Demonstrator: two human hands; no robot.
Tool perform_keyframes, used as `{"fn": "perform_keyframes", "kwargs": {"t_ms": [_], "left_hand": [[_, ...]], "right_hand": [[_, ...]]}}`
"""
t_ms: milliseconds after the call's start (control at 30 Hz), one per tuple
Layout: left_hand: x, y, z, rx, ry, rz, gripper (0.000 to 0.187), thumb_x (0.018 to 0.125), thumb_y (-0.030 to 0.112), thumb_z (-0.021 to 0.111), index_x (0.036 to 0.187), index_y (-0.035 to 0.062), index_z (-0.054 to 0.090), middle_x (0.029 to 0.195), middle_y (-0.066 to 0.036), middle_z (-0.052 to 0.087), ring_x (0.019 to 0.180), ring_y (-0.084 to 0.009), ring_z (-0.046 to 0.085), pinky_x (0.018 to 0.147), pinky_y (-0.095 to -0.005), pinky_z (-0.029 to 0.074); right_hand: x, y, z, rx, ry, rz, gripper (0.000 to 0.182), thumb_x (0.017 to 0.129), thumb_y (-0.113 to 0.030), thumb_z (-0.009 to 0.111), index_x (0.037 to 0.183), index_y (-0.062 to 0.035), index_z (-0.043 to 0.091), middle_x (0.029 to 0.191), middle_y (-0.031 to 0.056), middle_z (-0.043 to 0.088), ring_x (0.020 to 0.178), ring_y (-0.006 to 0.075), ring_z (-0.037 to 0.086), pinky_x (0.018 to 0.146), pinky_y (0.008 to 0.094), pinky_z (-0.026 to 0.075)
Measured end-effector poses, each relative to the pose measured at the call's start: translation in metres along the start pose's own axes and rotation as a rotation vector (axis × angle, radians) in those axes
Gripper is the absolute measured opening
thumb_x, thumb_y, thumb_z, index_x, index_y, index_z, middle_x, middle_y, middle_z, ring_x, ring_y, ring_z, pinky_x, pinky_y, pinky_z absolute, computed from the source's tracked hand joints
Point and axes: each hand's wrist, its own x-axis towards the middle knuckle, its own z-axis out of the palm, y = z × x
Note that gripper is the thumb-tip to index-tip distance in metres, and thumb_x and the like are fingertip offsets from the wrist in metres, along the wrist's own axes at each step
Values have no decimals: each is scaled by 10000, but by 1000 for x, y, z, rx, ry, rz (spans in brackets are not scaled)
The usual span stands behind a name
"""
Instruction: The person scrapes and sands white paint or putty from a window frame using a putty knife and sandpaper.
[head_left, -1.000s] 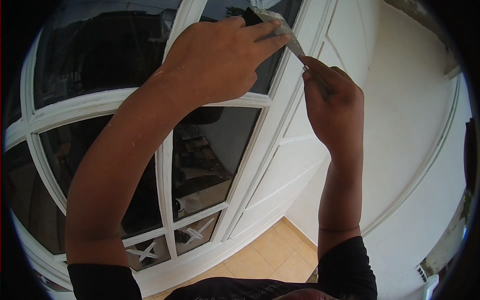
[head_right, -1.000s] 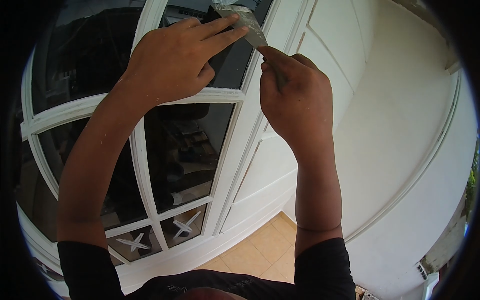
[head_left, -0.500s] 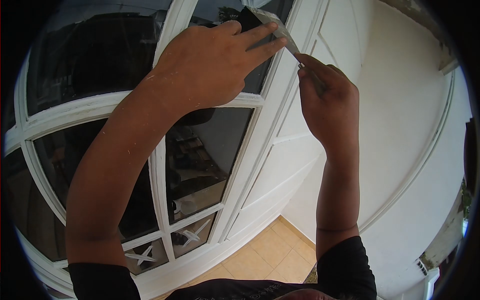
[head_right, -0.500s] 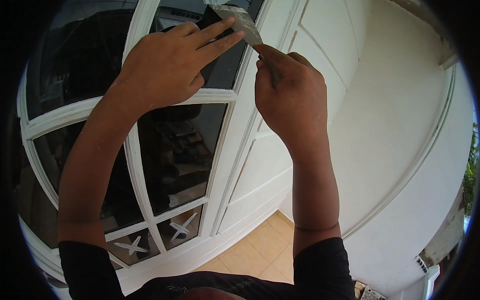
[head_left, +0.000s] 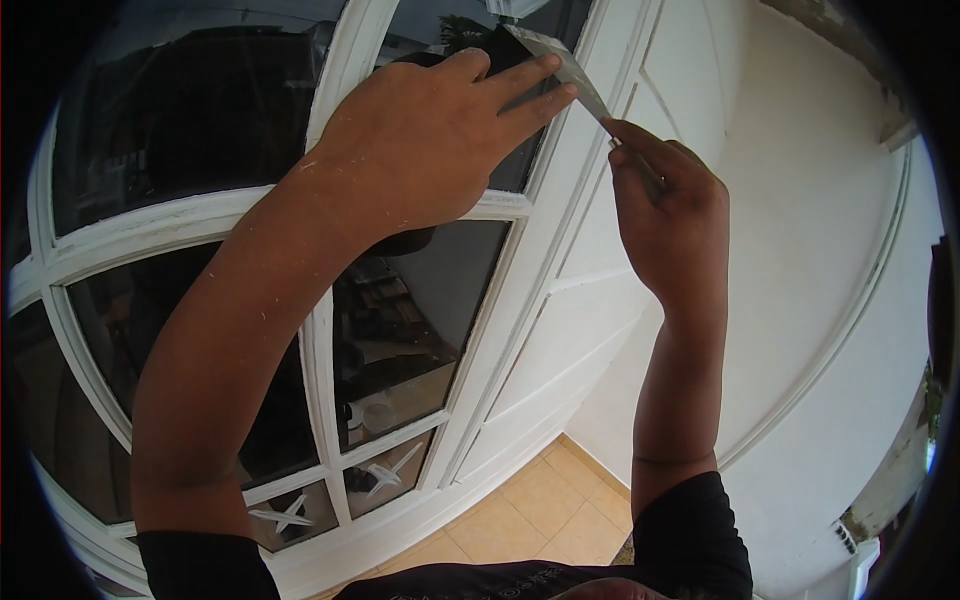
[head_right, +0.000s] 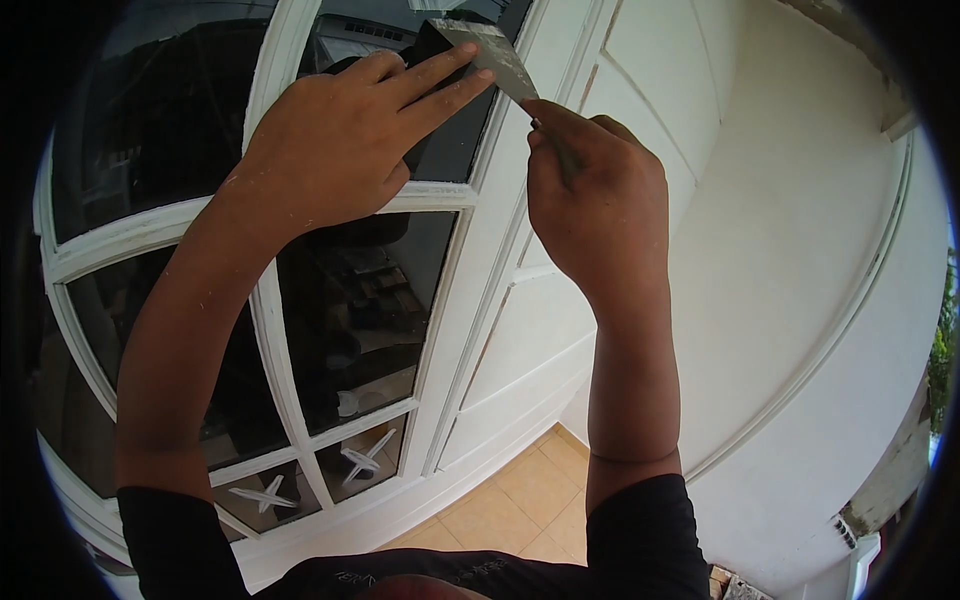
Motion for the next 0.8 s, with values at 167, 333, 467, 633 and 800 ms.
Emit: {"fn": "perform_keyframes", "kwargs": {"t_ms": [167,333,467,633,800], "left_hand": [[-1,2,-1,-20,14,-6,897,801,115,775,1602,259,398,1616,32,454,1156,-204,630,775,-265,607],[-1,2,-3,-28,-6,-13,896,797,111,775,1599,257,403,1618,33,453,1171,-204,629,774,-264,606],[-1,1,0,-57,27,-8,902,788,102,773,1597,257,406,1622,37,445,1173,-205,630,776,-266,608],[-2,1,-2,-84,20,-2,895,786,116,781,1592,248,415,1632,38,430,1204,-211,630,785,-274,612],[-2,1,-3,-58,28,-8,898,787,116,782,1594,245,409,1633,38,428,1211,-211,629,796,-274,616]], "right_hand": [[0,2,-2,-38,-13,-48,246,980,-108,680,1207,-88,772,760,53,661,623,96,550,610,284,463],[9,2,0,-33,12,-37,242,983,-133,681,1202,-84,772,767,58,664,630,102,555,616,286,468],[1,-1,-5,-44,-39,-14,245,979,-136,684,1201,-76,770,774,67,670,627,111,560,621,296,476],[11,-1,1,-30,35,-76,248,972,-124,683,1199,-72,768,780,74,678,616,117,565,617,301,479],[2,-4,-3,10,-22,2,259,911,-105,660,1136,-90,786,800,117,708,664,263,658,667,378,537]]}}
